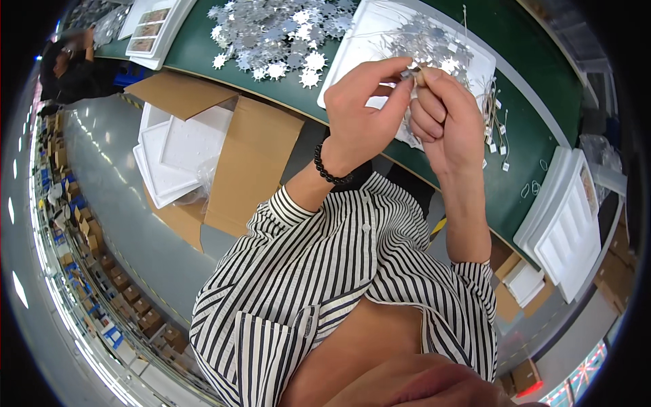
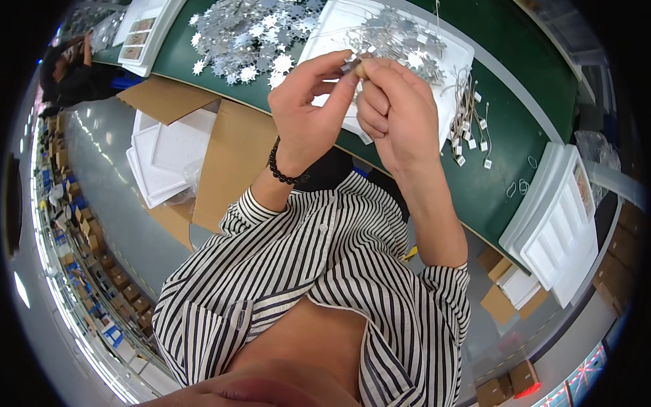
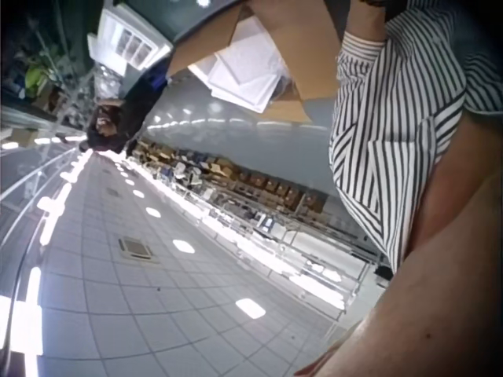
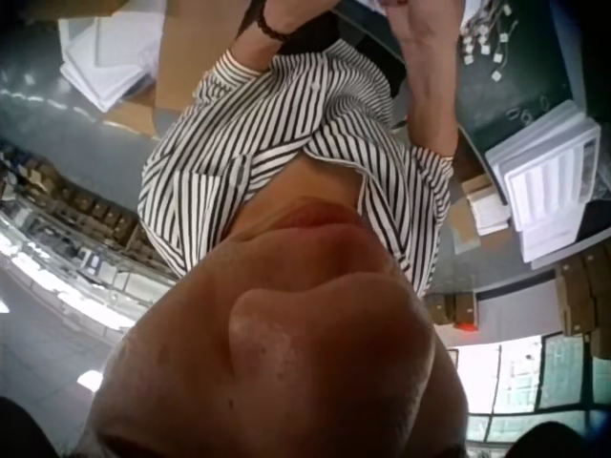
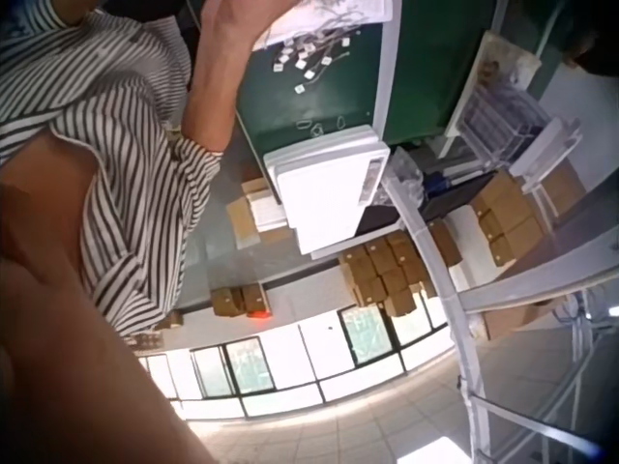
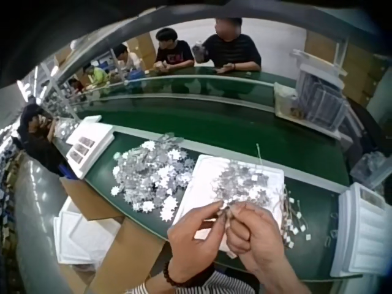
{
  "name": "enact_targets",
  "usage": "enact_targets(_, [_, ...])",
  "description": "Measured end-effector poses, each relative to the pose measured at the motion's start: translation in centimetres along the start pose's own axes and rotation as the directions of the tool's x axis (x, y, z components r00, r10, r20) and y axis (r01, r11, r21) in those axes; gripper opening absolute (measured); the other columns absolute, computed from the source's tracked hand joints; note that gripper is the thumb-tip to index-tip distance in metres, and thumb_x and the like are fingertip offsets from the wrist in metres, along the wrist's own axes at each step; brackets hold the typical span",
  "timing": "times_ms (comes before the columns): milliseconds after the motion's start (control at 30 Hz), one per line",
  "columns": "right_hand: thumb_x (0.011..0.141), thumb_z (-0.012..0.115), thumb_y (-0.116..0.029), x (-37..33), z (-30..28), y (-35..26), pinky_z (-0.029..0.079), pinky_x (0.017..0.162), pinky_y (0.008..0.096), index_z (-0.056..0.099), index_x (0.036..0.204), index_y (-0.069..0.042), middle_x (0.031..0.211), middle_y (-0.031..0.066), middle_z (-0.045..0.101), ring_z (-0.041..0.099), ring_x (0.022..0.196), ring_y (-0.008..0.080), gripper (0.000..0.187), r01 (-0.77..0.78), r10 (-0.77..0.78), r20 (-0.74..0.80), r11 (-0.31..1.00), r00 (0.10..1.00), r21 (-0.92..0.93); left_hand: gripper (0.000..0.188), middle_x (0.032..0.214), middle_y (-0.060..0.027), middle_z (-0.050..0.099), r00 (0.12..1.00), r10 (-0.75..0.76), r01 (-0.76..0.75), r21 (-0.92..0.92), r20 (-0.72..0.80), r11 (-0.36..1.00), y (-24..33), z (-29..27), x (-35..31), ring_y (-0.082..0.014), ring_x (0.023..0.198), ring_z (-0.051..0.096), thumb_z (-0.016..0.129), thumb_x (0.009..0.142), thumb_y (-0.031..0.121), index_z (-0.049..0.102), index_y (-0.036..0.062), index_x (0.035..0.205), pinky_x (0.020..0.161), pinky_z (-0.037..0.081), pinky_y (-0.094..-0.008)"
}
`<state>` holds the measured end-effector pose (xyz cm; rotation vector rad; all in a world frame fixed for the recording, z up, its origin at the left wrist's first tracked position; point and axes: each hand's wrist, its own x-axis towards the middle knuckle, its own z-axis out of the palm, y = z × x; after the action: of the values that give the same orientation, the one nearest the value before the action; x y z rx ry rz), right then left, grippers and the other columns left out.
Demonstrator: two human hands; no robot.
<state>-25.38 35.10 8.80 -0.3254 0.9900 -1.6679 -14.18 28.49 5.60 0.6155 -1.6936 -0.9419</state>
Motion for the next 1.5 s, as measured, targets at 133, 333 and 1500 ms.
enact_targets(133, [0.101, 0.056, -0.009, 0.0, 0.3, 0.2, 0.021, 0.041, 0.0187, 0.062, 0.101, 0.001, 0.058, -0.0044, 0.040, 0.029, 0.047, 0.0031, 0.012, -0.050, 0.046, 0.034, 0.991, 0.998, 0.127, 0.029, 0.101, -0.0104, 0.073, 0.996, 0.081, -0.082, 0.058, 0.033, 0.995, -0.8, -0.6, 0.2, -0.0146, 0.079, 0.066, 0.069, 0.084, -0.006, 0.071, -0.0025, 0.112, 0.071, 0.058, -0.0243])
enact_targets(333, [0.100, 0.058, -0.011, 0.0, 0.3, 0.8, 0.021, 0.042, 0.0188, 0.062, 0.098, 0.000, 0.058, -0.0038, 0.043, 0.029, 0.048, 0.0033, 0.012, 0.109, -0.103, 0.044, 0.975, 0.994, -0.194, 0.021, 0.096, -0.0081, 0.073, 0.956, -0.265, 0.293, -0.341, 0.127, 0.893, -0.8, -1.7, 0.7, -0.0129, 0.079, 0.064, 0.068, 0.089, 0.003, 0.072, -0.0015, 0.109, 0.070, 0.056, -0.0238])
enact_targets(1500, [0.086, 0.067, -0.009, 0.9, -3.6, -2.9, 0.050, 0.084, 0.0332, 0.066, 0.119, 0.000, 0.097, 0.0097, 0.067, 0.063, 0.095, 0.0240, 0.034, 0.443, -0.587, 0.367, -0.017, 0.722, -0.897, 0.036, 0.079, -0.0157, 0.068, 0.938, -0.208, 0.015, 0.568, 0.276, 0.823, -6.6, -4.1, 14.5, -0.0313, 0.066, 0.057, 0.056, 0.093, 0.029, 0.066, -0.0032, 0.082, 0.065, 0.047, -0.0416])
